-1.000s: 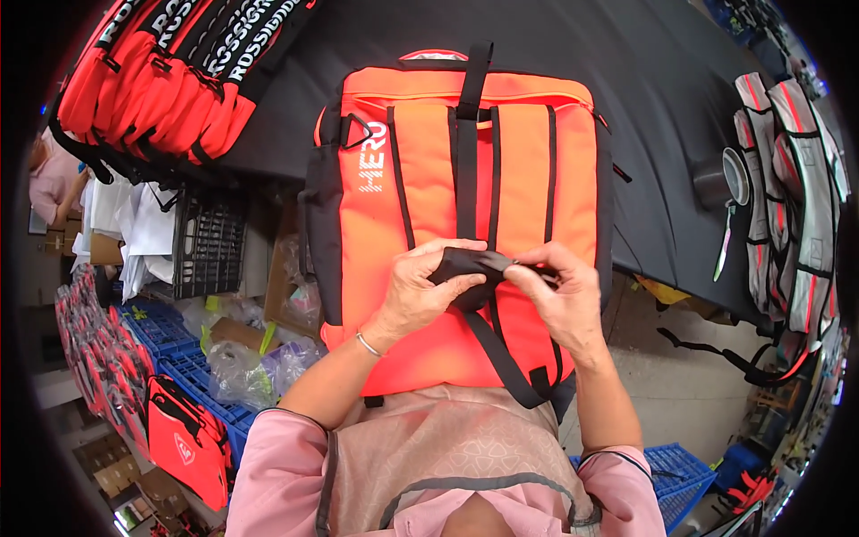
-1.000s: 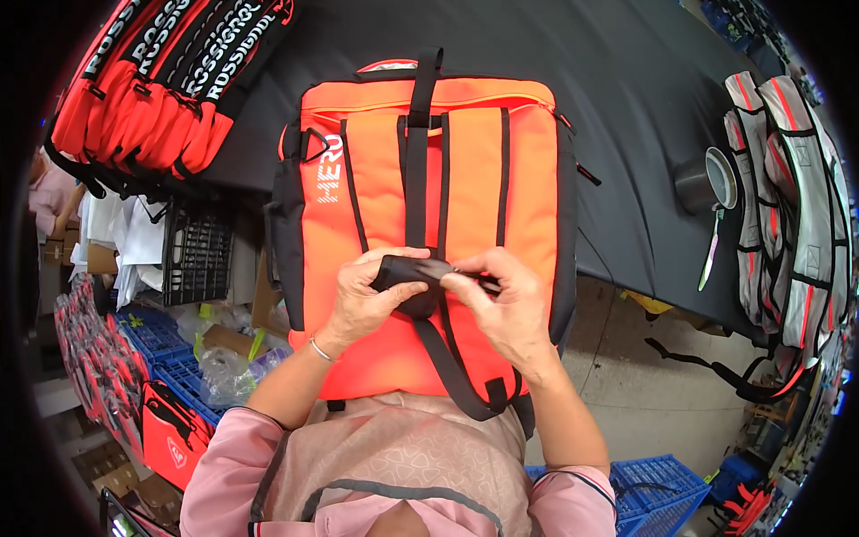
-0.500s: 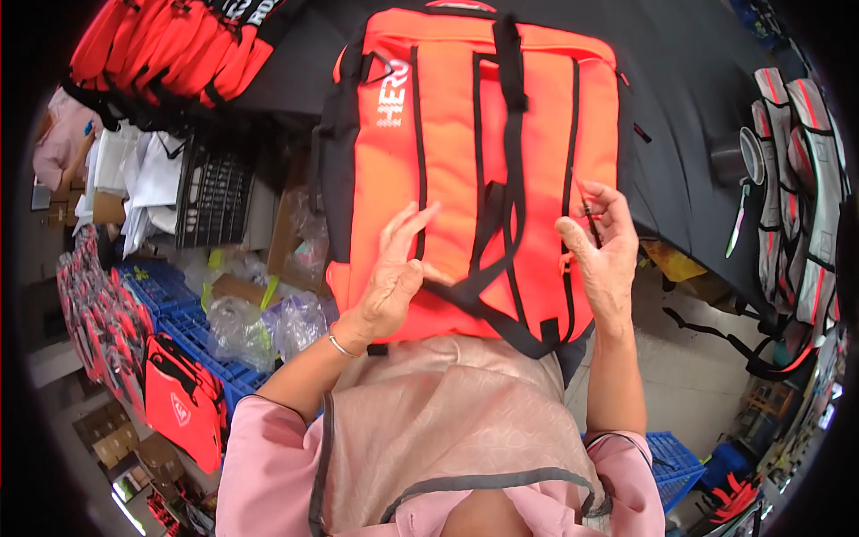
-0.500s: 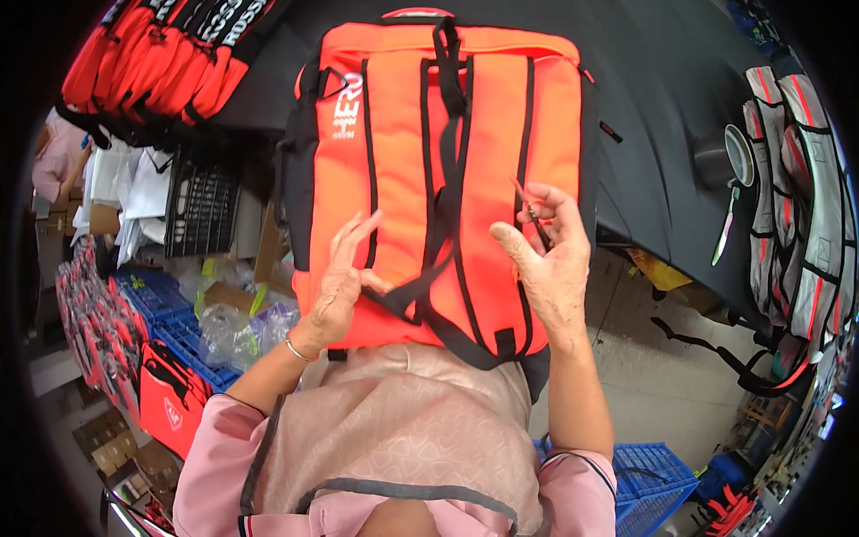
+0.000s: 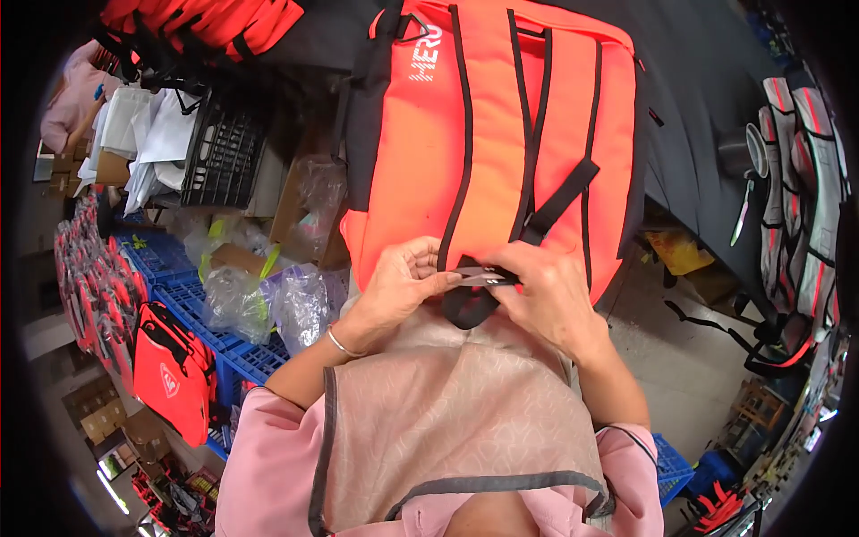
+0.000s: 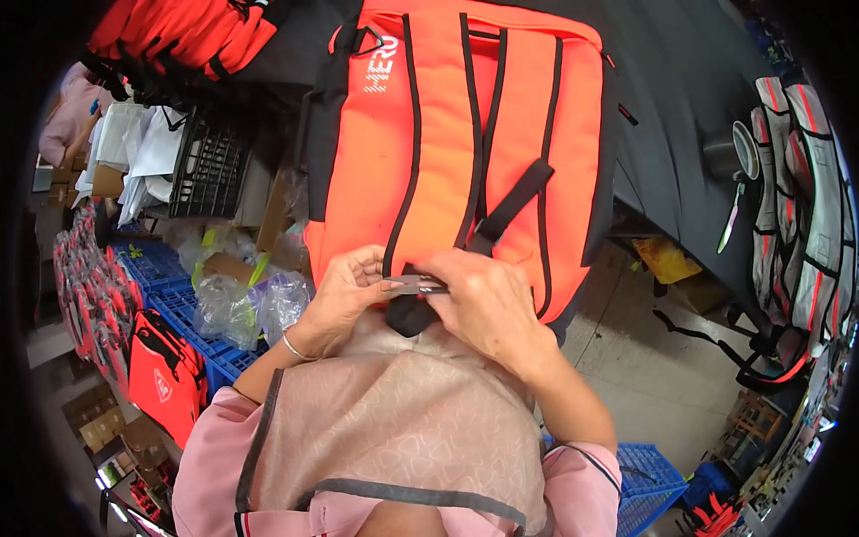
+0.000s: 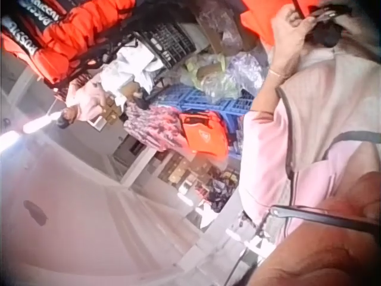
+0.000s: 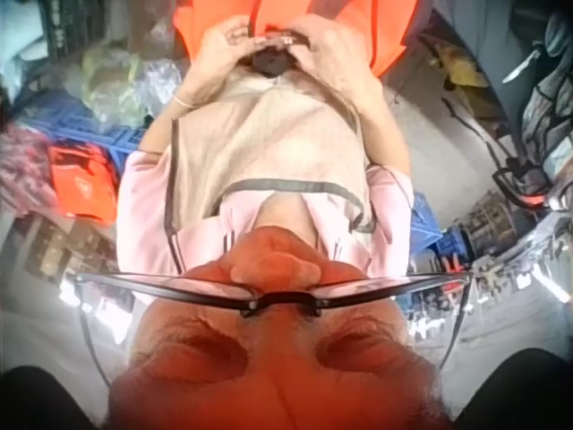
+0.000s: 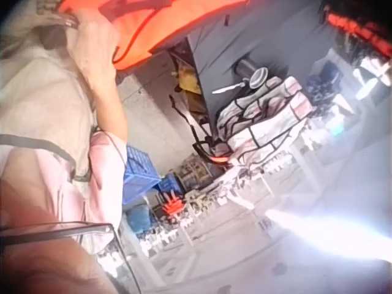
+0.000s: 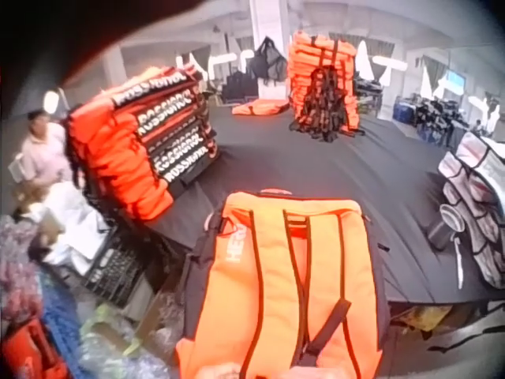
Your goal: Inspecting and preparing backpacks at a production or sorting facility.
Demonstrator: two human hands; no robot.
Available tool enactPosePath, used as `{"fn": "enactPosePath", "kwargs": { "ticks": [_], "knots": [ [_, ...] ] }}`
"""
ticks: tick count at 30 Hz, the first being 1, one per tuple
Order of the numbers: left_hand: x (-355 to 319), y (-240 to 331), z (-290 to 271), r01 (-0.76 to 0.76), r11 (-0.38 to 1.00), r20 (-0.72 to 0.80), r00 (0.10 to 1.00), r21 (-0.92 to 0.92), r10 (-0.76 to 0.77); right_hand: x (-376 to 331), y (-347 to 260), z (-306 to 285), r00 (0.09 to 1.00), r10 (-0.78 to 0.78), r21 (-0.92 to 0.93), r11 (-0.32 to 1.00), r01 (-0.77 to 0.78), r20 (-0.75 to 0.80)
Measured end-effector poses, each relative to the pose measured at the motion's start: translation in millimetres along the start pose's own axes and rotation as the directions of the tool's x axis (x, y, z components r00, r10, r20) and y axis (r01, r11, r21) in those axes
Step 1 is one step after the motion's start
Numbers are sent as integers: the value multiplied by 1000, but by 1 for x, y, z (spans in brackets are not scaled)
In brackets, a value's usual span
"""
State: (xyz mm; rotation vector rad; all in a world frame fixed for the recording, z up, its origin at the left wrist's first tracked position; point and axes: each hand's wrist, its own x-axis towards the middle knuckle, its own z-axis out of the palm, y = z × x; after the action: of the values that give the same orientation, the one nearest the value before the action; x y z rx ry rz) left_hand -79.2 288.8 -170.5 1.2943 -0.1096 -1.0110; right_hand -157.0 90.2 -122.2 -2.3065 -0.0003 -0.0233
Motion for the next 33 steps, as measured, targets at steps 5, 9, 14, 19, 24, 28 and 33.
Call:
{"fn": "enactPosePath", "kwargs": {
  "ticks": [5,9,14,19,24,28,33],
  "knots": [
    [14,0,8,-57,997,-19,998,-49,56,-42,4,-26,932,299,-119,953,-280,206],
    [16,2,16,-58,994,29,998,-96,61,-53,0,-30,921,365,44,927,-374,140],
    [17,9,25,12,995,30,1000,-97,-9,-38,-1,-10,892,196,-69,967,-244,-407],
    [12,14,28,51,992,16,999,-116,-49,-30,9,2,905,-136,-400,916,-41,-404],
    [13,6,23,127,975,37,992,-184,-122,-31,10,-4,920,80,-204,964,-169,-384],
    [17,6,24,139,958,56,990,-250,-129,-36,13,-3,827,455,334,876,-348,-330],
    [26,5,25,67,989,21,998,-135,-65,-32,5,-12,904,417,331,869,-368,-90]
  ]
}}
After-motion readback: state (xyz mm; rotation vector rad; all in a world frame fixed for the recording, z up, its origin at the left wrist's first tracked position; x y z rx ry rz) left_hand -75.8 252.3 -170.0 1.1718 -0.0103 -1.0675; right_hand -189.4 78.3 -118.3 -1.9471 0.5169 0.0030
